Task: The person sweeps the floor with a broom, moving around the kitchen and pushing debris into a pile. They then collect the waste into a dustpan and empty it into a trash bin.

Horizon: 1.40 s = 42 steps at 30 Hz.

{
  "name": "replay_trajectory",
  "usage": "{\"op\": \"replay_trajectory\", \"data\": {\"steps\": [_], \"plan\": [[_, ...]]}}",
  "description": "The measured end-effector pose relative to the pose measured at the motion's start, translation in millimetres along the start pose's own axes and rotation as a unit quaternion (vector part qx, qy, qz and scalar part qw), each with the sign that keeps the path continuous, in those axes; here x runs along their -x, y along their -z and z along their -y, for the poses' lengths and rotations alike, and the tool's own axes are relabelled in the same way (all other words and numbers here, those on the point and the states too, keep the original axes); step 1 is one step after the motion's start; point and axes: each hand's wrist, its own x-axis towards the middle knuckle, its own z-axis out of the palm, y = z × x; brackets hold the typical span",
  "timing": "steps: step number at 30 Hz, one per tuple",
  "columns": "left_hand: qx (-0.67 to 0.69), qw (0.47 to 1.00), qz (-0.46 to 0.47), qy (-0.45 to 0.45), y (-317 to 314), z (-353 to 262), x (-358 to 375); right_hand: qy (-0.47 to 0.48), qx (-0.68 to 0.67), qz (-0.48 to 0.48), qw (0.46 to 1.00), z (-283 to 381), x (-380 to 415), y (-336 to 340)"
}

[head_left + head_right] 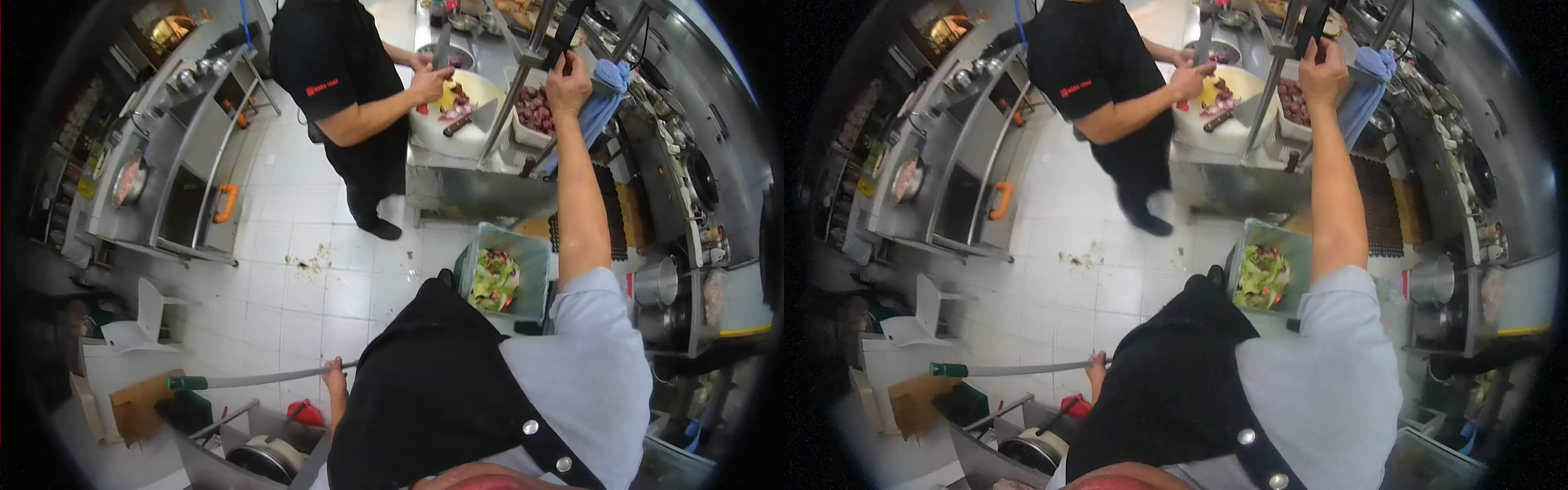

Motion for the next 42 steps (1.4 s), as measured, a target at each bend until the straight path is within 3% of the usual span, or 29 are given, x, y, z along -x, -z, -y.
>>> {"op": "replay_trajectory", "data": {"steps": [3,5,6,8,15,25,31,33,35,36,38,39,42], "plan": [[-0.045,0.996,0.045,-0.06,-13,30,4,0.023,0.045,0.016,0.999,-22,0,-4],[-0.025,0.998,0.057,-0.026,-25,26,7,0.024,0.021,0.061,0.998,-25,-2,4],[0.003,0.998,0.056,0.028,-30,13,12,0.019,0.027,0.062,0.998,-22,-1,11],[0.017,0.998,0.034,0.049,-42,10,7,0.012,0.032,0.056,0.998,-8,-5,10],[0.003,0.997,0.059,0.052,-72,-11,-30,0.042,0.005,0.08,0.996,-2,-11,19],[-0.047,0.992,0.12,-0.006,-141,-73,-49,0.021,-0.052,0.071,0.996,5,-9,22],[-0.177,0.969,0.155,-0.078,-180,-110,-4,-0.082,-0.227,0.13,0.962,-9,-16,33],[-0.238,0.95,0.15,-0.134,-207,-154,34,-0.032,-0.114,0.112,0.987,-8,-29,66],[-0.291,0.927,0.175,-0.162,-241,-189,64,-0.136,-0.381,0.147,0.903,-32,-20,99],[-0.319,0.913,0.187,-0.173,-258,-204,77,-0.176,-0.433,0.241,0.851,-8,-16,144],[-0.325,0.889,0.23,-0.227,-298,-231,98,-0.298,-0.619,0.452,0.569,8,-16,214],[-0.328,0.875,0.254,-0.251,-318,-237,110,-0.285,-0.601,0.489,0.565,29,-21,246],[-0.28,0.84,0.289,-0.365,-383,-250,129,-0.28,-0.639,0.528,0.484,50,-63,301]]}}
